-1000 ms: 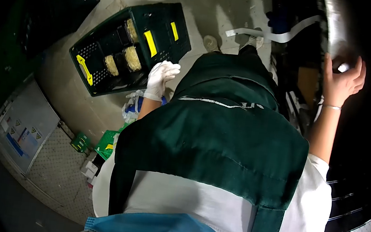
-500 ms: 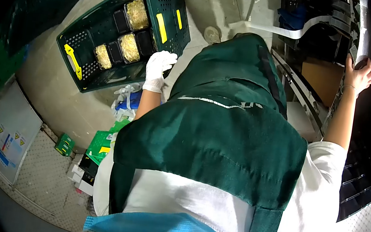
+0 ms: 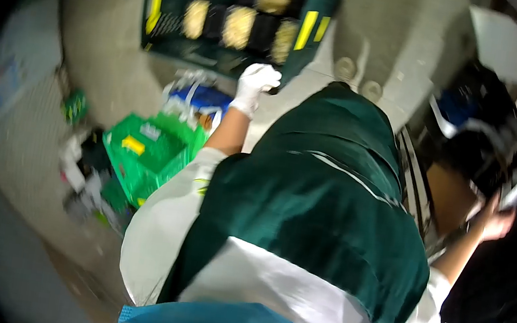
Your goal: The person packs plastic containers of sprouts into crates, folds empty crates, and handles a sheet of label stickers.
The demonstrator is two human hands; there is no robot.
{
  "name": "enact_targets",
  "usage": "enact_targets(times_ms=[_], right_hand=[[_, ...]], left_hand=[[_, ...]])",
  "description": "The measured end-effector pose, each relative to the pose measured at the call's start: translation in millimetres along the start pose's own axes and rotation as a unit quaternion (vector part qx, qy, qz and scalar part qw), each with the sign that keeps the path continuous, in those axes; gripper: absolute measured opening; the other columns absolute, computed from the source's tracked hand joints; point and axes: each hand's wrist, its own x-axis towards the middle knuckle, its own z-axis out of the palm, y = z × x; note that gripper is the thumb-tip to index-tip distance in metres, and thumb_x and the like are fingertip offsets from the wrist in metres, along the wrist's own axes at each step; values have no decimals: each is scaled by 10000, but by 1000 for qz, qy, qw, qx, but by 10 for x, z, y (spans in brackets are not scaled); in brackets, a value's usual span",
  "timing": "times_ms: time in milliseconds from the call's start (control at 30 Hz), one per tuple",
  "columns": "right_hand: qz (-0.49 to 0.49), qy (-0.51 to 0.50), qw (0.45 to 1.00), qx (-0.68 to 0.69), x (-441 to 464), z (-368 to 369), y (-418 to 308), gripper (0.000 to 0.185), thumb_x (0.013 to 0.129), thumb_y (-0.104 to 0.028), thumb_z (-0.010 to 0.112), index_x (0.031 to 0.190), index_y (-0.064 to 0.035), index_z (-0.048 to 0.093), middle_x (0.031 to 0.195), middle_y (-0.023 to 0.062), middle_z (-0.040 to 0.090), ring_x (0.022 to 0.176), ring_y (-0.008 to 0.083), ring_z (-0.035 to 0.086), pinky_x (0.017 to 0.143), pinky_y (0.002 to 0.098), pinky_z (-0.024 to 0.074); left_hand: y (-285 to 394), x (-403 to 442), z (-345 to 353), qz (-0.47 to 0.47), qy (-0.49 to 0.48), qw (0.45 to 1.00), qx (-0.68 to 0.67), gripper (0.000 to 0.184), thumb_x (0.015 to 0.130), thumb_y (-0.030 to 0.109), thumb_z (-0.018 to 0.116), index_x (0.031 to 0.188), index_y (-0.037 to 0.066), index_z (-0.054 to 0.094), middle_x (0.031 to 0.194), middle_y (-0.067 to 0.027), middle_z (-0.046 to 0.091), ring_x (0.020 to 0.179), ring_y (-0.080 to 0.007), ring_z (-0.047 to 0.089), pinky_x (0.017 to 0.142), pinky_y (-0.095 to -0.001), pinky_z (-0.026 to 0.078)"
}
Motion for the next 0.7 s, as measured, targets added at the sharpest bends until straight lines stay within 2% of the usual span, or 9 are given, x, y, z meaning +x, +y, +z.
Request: enact_targets(times_ms=[133, 200, 267, 333, 367, 400, 500, 567, 700], right_hand=[[-68, 37, 995, -63, 13, 123, 144, 676, 610, -589, 632, 971, -32, 504, 879, 108, 568, 777, 293, 557, 656, 387, 469], [-171, 177, 963, -112, -25, -54, -370, 682, 604, -579, 644, 998, -48, 477, 941, 114, 536, 823, 287, 543, 653, 397, 467], [-244, 169, 951, 90, 68, -205, -1179, 654, 610, -429, 718, 1050, -17, 464, 998, 142, 518, 880, 288, 527, 723, 387, 453], [-221, -104, 899, 364, 47, -330, -2291, 405, 718, -128, 653, 1038, 63, 493, 1001, 179, 542, 933, 248, 525, 821, 337, 416], [-223, -146, 841, 470, -82, -251, -2830, 330, 744, -54, 605, 1036, 54, 497, 995, 152, 547, 929, 220, 529, 823, 306, 412], [-233, -252, 796, 498, -220, -388, -3461, 322, 749, -43, 593, 1049, 28, 499, 1009, 132, 544, 939, 206, 524, 822, 306, 416], [-402, -414, 699, 423, -694, -479, -5109, 373, 744, -113, 594, 1096, -45, 492, 1018, 117, 554, 957, 231, 536, 816, 316, 420], [-336, -533, 608, 483, -1073, 156, -6142, 419, 740, -199, 598, 1093, -10, 477, 1010, 168, 550, 962, 278, 530, 814, 314, 417], [-268, -529, 784, 181, -1330, 2103, -7655, 523, 720, -280, 549, 1122, 35, 435, 1102, 218, 504, 1012, 332, 499, 832, 337, 415]], left_hand=[[31, 313, -554, 103, 188, 974, -66, 87, 799, 60, 486, 870, 15, 504, 723, -98, 591, 507, -133, 543, 433, -213, 410], [90, 667, -829, 92, 283, 954, -45, 69, 803, 32, 463, 858, 16, 502, 713, -90, 588, 505, -128, 541, 434, -204, 411], [183, 1019, -1065, 30, 263, 963, 54, 67, 792, 75, 516, 833, 23, 519, 690, -68, 581, 509, -134, 548, 425, -218, 407], [194, 1566, -1271, -31, 245, 960, 134, 112, 773, 127, 558, 822, 30, 533, 686, -50, 585, 516, -122, 562, 418, -230, 407], [262, 1749, -1280, -17, 278, 922, 269, 239, 734, 173, 590, 902, 11, 542, 814, -124, 584, 709, -221, 559, 598, -288, 423], [426, 1950, -1255, -1, 302, 865, 400, 373, 695, 220, 623, 982, -8, 551, 941, -198, 583, 903, -320, 555, 779, -346, 439], [714, 2644, -1285, 29, 211, 817, 536, 495, 671, 268, 669, 1058, 9, 501, 1068, -190, 531, 996, -319, 510, 811, -362, 435], [871, 3073, -1179, 66, 150, 768, 619, 612, 666, 305, 676, 1156, 45, 415, 1209, -170, 417, 1084, -333, 436, 842, -402, 409], [807, 3675, -987, 25, 95, 701, 706, 940, 675, 401, 652, 1339, 113, 53, 1392, -131, 111, 1252, -266, 227, 923, -503, 291]])
